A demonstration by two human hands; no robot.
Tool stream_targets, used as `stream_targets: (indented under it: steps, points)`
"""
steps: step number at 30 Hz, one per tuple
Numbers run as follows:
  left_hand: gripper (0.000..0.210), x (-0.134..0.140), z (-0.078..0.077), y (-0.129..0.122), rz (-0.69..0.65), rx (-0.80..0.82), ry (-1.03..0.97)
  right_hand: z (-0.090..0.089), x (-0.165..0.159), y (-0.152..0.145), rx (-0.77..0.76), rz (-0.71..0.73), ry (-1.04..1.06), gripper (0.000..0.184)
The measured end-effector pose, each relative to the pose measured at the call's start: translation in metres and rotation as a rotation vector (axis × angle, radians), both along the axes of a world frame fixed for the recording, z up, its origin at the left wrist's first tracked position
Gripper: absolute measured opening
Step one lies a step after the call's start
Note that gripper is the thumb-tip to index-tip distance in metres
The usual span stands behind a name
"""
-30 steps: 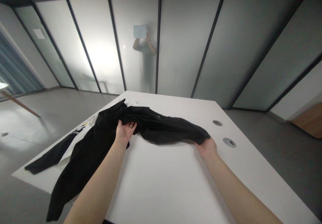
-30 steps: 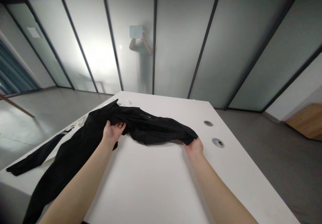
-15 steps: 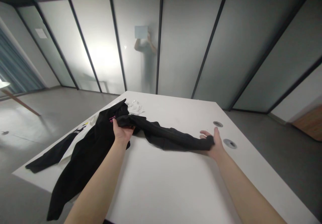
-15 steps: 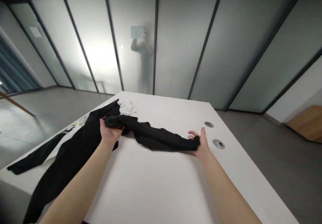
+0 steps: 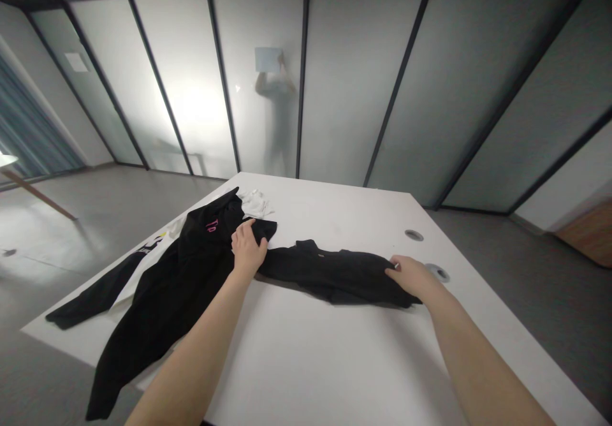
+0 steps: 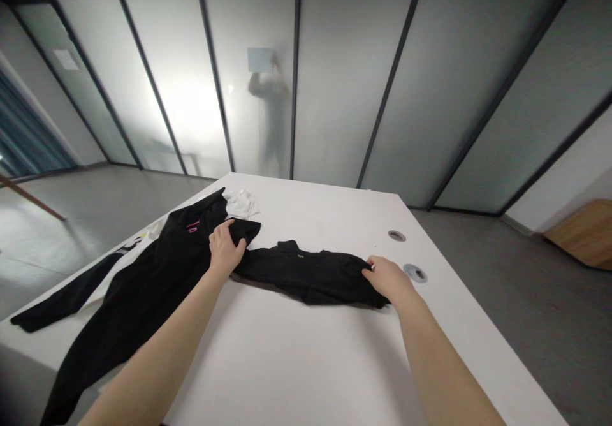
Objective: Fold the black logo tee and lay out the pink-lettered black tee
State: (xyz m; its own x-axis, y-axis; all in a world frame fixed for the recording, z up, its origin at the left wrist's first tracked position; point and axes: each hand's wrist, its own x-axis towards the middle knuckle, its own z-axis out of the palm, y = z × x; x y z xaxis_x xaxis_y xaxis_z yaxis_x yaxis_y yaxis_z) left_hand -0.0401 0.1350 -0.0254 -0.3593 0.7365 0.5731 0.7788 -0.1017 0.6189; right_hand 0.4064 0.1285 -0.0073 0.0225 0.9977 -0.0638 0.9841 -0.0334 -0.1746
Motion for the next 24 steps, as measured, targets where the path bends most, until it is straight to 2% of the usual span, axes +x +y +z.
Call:
stream_targets:
  steps: [3, 5, 7, 10, 13, 15, 19, 22, 24]
  points:
    - [0.036, 0.015, 0.002, -0.007, -0.146, -0.064, 0.277, 0.006, 0.002, 0.001, 0.200, -0.041, -0.105, 0.027]
    - [0.039, 0.023, 0.002, -0.012, -0.279, -0.208, 0.348, 0.010, 0.002, -0.001, 0.230, -0.078, -0.100, 0.030]
    - [0.051, 0.027, 0.002, -0.016, -0.334, -0.398, 0.389, 0.014, -0.001, -0.004, 0.154, -0.112, -0.053, 0.028]
    - [0.055, 0.028, 0.004, -0.020, -0.309, -0.676, 0.450, 0.015, -0.010, -0.011, -0.043, -0.114, 0.054, 0.028]
    - [0.052, 0.025, 0.009, -0.020, -0.286, -0.817, 0.450, 0.011, -0.022, -0.017, -0.275, -0.109, 0.274, 0.039]
    - [0.044, 0.022, 0.011, -0.018, -0.299, -0.832, 0.427, 0.005, -0.027, -0.018, -0.376, -0.131, 0.410, 0.041]
    - [0.013, 0.017, 0.006, -0.013, -0.402, -0.742, 0.324, -0.009, -0.026, -0.014, -0.349, -0.134, 0.519, 0.028]
    - [0.014, 0.017, 0.002, -0.010, -0.395, -0.559, 0.070, -0.015, -0.022, -0.006, -0.249, -0.104, 0.560, 0.011]
    - [0.017, 0.019, 0.004, -0.008, -0.340, -0.394, -0.131, -0.014, -0.023, -0.002, -0.057, -0.111, 0.605, 0.014]
